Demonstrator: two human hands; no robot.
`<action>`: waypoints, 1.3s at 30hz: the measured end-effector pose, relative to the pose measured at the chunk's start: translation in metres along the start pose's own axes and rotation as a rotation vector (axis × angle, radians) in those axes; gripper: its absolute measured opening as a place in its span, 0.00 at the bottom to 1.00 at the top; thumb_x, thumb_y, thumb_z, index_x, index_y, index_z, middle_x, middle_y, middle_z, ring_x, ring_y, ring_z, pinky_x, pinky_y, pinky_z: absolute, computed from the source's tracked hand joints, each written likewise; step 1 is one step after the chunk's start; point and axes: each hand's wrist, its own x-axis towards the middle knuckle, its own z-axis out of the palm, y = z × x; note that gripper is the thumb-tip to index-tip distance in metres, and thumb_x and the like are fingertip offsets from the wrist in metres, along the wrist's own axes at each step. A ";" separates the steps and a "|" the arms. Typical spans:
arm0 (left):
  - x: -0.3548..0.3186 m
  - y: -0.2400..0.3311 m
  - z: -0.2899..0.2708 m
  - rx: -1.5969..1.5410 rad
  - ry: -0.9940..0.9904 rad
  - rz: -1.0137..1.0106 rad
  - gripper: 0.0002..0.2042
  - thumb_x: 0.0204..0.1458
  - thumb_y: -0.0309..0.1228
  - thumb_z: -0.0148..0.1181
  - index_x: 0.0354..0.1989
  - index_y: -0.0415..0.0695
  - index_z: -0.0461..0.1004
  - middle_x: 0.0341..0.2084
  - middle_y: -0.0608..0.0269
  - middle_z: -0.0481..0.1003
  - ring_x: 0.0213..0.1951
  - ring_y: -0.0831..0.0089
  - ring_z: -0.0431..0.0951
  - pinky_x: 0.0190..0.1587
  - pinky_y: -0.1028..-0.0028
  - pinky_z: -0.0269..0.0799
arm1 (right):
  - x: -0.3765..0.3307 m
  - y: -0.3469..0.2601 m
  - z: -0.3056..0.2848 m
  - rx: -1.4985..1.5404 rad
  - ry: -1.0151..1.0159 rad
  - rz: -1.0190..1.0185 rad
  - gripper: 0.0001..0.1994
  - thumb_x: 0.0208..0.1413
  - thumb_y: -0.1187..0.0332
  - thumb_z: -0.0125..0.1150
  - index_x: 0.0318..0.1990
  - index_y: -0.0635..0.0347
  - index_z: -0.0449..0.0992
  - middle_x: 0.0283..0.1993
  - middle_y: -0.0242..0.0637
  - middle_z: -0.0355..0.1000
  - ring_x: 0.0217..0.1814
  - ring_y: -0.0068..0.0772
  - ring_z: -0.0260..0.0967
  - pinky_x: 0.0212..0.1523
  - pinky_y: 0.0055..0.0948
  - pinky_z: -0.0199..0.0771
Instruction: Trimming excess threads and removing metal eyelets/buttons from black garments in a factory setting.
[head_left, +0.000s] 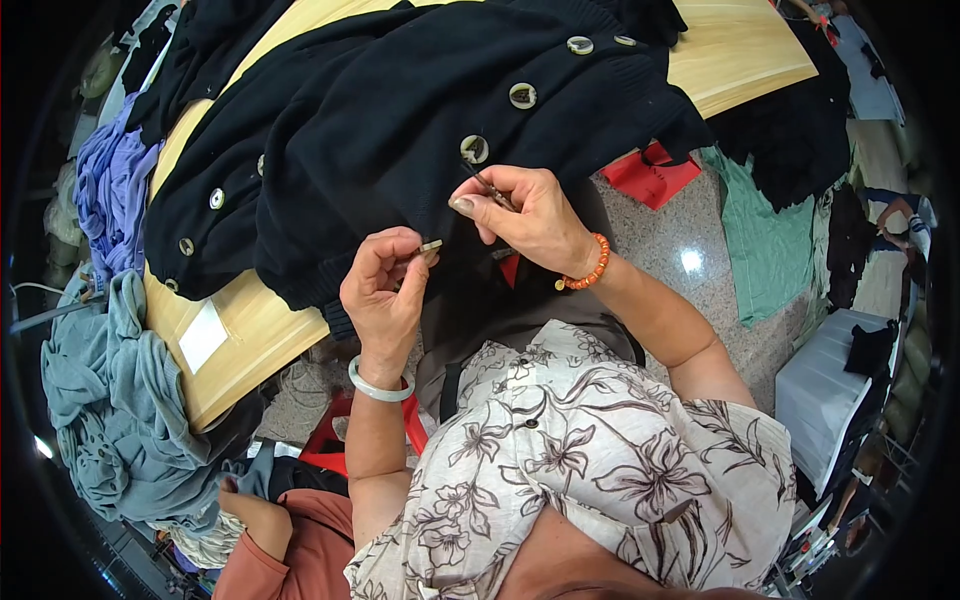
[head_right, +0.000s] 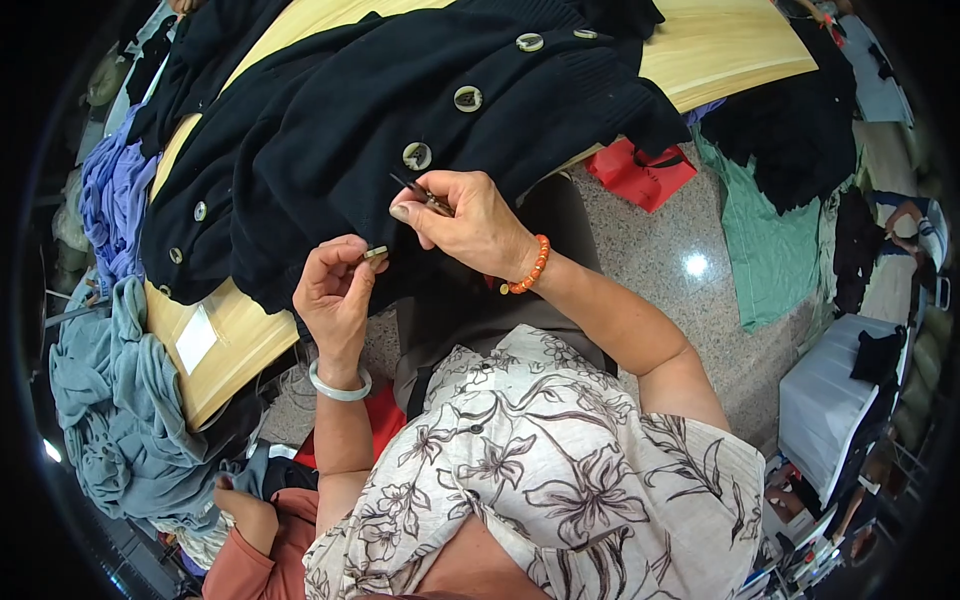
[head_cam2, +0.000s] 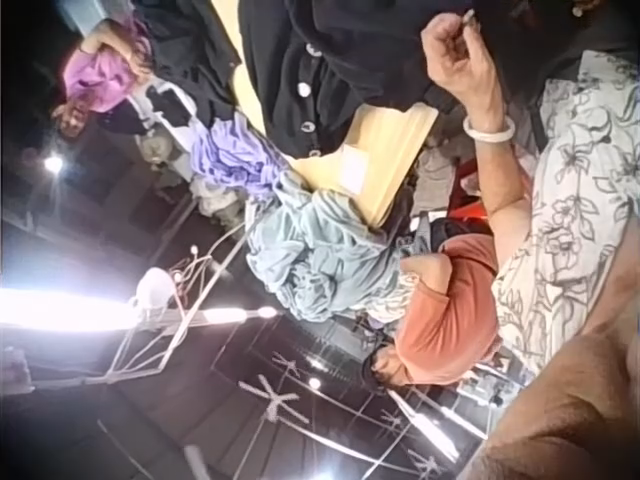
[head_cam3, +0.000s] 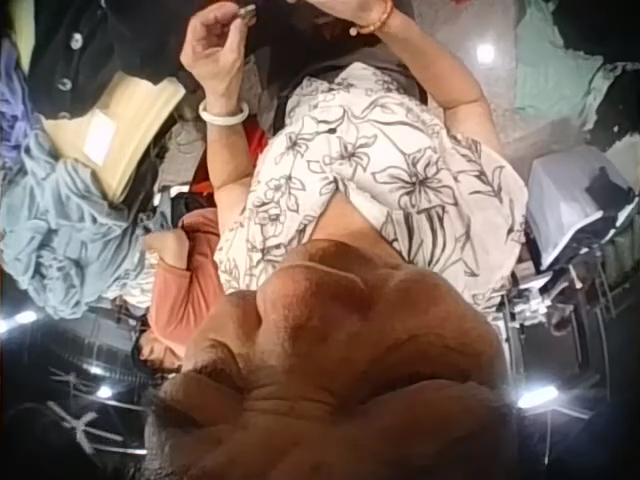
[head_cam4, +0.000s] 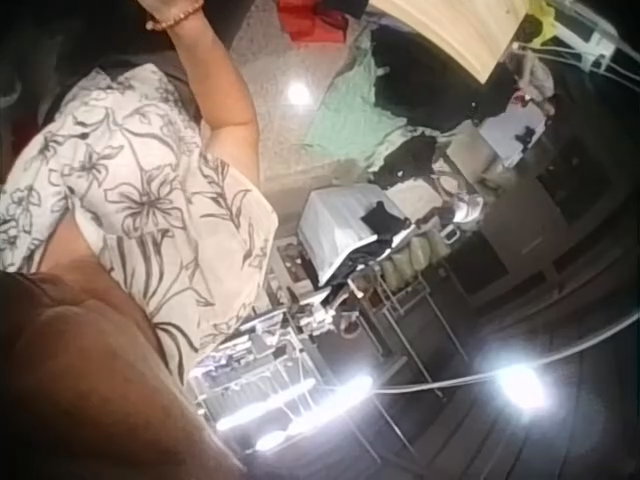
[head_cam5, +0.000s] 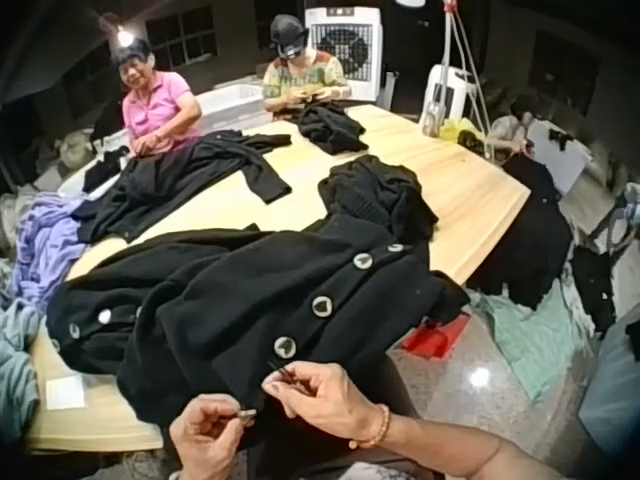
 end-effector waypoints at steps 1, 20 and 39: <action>-0.001 -0.001 0.001 0.027 0.024 0.007 0.09 0.51 0.12 0.58 0.38 0.35 0.70 0.41 0.58 0.75 0.38 0.76 0.79 0.43 0.78 0.78 | 0.000 -0.005 -0.001 -0.052 0.008 0.014 0.08 0.61 0.69 0.60 0.38 0.66 0.78 0.23 0.23 0.70 0.23 0.07 0.63 0.22 0.12 0.59; -0.002 -0.004 -0.001 0.388 0.041 0.330 0.12 0.46 0.10 0.61 0.37 0.39 0.74 0.35 0.58 0.77 0.35 0.74 0.78 0.37 0.80 0.73 | 0.006 -0.004 -0.011 0.171 -0.130 0.172 0.09 0.62 0.66 0.58 0.39 0.63 0.72 0.24 0.22 0.64 0.21 0.07 0.53 0.19 0.12 0.51; -0.003 -0.003 -0.003 0.024 -0.017 0.108 0.10 0.50 0.10 0.58 0.40 0.35 0.73 0.41 0.55 0.74 0.42 0.74 0.78 0.45 0.77 0.76 | 0.004 -0.016 -0.001 -0.567 -0.209 -0.350 0.08 0.51 0.70 0.68 0.37 0.60 0.81 0.22 0.36 0.73 0.20 0.26 0.71 0.23 0.24 0.65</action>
